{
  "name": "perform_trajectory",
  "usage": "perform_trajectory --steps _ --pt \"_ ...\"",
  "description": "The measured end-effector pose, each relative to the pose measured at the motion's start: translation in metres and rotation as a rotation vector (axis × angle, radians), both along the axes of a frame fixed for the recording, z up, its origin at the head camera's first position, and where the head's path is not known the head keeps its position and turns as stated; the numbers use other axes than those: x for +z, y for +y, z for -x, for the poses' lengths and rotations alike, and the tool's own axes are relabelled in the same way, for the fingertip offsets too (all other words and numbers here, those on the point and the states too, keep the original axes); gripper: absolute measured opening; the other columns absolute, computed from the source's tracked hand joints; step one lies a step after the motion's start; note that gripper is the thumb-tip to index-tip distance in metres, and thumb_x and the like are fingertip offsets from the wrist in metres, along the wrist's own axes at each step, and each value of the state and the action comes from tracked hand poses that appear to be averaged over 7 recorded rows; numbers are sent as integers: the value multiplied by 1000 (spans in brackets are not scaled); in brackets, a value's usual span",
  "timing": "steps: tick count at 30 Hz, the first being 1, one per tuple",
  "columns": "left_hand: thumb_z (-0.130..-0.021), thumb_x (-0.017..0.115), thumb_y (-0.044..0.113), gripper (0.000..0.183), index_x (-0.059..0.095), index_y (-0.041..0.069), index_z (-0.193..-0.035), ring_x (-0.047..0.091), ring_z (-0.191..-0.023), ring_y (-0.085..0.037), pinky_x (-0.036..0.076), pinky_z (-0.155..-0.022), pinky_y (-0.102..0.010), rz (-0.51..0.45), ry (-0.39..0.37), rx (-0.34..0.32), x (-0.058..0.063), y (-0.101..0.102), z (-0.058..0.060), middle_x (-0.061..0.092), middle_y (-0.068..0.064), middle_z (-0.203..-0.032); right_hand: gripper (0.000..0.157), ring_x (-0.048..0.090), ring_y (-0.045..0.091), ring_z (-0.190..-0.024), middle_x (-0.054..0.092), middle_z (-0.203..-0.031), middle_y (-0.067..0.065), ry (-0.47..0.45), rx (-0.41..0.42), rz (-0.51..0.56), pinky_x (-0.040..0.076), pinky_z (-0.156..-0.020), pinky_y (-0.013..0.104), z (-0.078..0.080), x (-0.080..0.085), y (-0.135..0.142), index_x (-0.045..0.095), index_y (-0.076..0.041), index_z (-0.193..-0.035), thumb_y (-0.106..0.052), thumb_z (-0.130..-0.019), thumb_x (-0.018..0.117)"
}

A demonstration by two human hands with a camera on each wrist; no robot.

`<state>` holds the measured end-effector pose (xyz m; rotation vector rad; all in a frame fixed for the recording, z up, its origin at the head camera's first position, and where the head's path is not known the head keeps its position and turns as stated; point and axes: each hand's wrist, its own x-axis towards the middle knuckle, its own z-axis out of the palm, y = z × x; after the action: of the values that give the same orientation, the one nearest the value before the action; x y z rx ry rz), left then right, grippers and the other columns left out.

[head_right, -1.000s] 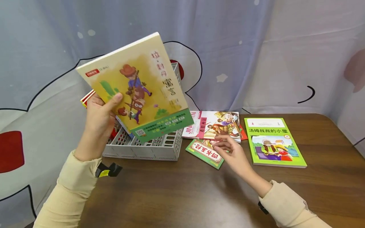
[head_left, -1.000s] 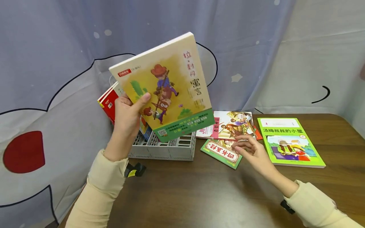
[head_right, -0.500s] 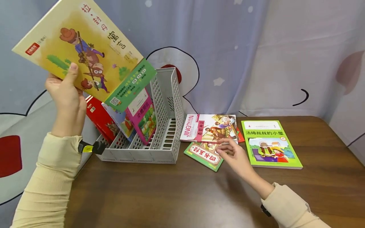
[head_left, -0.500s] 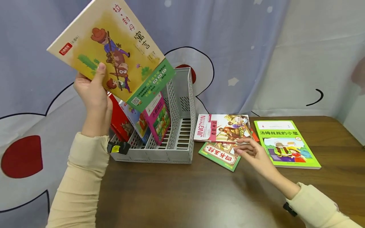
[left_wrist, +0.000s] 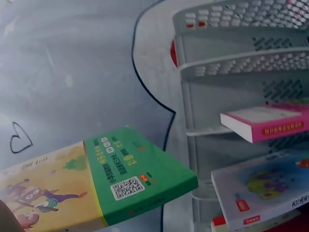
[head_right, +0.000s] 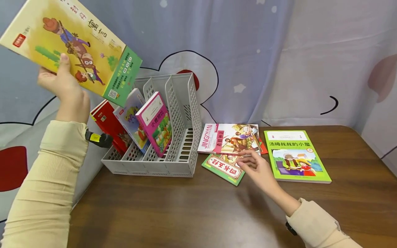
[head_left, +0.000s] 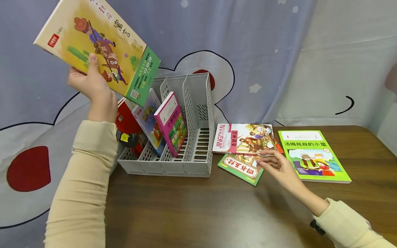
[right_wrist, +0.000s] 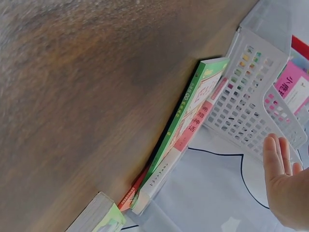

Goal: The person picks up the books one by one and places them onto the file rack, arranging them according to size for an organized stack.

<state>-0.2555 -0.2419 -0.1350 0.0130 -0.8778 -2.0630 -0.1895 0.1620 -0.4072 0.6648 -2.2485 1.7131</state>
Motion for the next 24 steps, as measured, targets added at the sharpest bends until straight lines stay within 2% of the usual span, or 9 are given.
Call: perform_trajectory --steps 4,10,13,17,20,21,24 --pt "-86 65 5 24 66 9 -109 68 -96 -19 55 -81 -28 24 -9 14 -3 1 5 71 -8 -104 25 63 -5 -90 64 -99 -20 8 9 4 53 -74 15 1 1 0 51 9 -115 2 -91 56" --pt "-86 65 6 22 66 9 -108 68 -96 -19 55 -81 -28 7 -70 26 -17 -3 14 71 -7 -103 24 64 -3 -90 65 -98 -18 15 4 -8 53 -74 15 3 2 -4 52 7 -114 1 -91 57" --pt "-85 66 6 23 67 9 -108 68 -95 -18 55 -81 -28 9 -105 41 -27 -6 19 71 -6 -103 24 64 -4 -89 67 -97 -12 8 -2 -20 53 -75 15 3 2 -5 52 7 -114 1 -91 57" --pt "-85 67 7 22 68 10 -107 69 -93 -17 55 -81 -28 23 -167 81 -39 -10 26 72 -5 -102 26 64 -3 -89 70 -98 10 -5 -18 -51 52 -75 14 1 1 -6 52 7 -116 -1 -92 57" --pt "-85 67 7 21 68 10 -106 69 -93 -17 55 -81 -28 30 -185 102 -47 -11 31 72 -5 -101 27 65 -1 -89 67 -99 25 -11 -26 -61 52 -75 14 0 0 -6 52 6 -118 -2 -92 57" --pt "-85 68 7 21 69 10 -106 69 -93 -18 55 -81 -29 33 -188 106 -50 -11 32 72 -5 -102 27 65 0 -88 66 -99 27 -12 -25 -59 52 -75 14 0 -1 -7 52 6 -118 -2 -92 57" --pt "-85 68 7 22 68 10 -107 69 -93 -18 55 -82 -29 44 -194 111 -57 -9 36 72 -5 -103 27 66 0 -87 68 -97 23 -15 -22 -52 52 -74 14 0 -2 -8 52 6 -118 -1 -92 57"
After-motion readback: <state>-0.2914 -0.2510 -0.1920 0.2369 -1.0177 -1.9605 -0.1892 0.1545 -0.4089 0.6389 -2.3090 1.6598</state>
